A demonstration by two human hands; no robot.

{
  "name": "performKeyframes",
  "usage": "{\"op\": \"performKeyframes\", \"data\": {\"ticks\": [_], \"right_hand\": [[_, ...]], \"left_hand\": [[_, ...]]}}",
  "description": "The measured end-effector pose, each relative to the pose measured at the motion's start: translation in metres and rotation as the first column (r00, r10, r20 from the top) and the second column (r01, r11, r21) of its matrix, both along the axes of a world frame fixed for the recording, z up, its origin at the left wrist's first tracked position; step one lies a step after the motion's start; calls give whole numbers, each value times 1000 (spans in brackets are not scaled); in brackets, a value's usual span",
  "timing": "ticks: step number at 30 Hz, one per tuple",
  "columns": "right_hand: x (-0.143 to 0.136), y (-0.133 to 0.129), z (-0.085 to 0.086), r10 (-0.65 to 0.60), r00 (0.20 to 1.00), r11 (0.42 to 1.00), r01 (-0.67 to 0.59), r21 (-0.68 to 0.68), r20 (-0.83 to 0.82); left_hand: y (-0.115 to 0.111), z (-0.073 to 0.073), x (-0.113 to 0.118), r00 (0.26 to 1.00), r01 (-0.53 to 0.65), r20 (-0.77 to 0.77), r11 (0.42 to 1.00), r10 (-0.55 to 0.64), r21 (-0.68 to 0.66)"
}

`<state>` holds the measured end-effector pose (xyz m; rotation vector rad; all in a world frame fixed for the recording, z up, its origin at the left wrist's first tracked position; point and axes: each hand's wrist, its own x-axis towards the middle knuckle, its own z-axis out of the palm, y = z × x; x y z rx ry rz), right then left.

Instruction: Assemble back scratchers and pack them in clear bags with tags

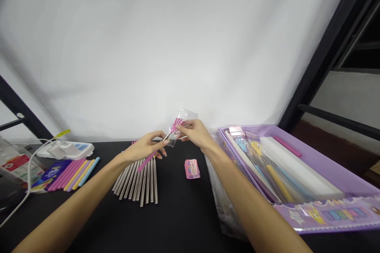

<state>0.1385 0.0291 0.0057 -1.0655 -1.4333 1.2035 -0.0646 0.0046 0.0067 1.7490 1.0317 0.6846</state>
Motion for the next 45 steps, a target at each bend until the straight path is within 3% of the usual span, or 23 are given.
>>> {"op": "performKeyframes", "data": {"ticks": [9,19,24,30,33,39,45], "right_hand": [[4,0,2,38,995,999,-41,29,97],[-2,-2,7,34,999,999,-33,-15,12],[-2,-7,9,79,997,997,-79,-14,-5],[-2,-16,18,56,997,998,-55,14,-48],[-2,-15,16,49,995,997,-44,56,-91],[0,-5,3,-36,990,997,45,70,-134],[0,-4,-1,-17,995,998,22,51,-103]], "left_hand": [[4,-1,-12,978,200,71,979,-197,-29],[5,0,-11,993,34,111,997,-25,-75],[4,-1,-9,994,38,107,999,-34,-32],[1,1,-7,999,43,-4,997,-42,65],[1,1,-9,1000,29,-10,998,-28,56],[9,-1,-20,988,124,99,992,-121,-26],[15,-5,-23,984,134,120,991,-130,-28]]}}
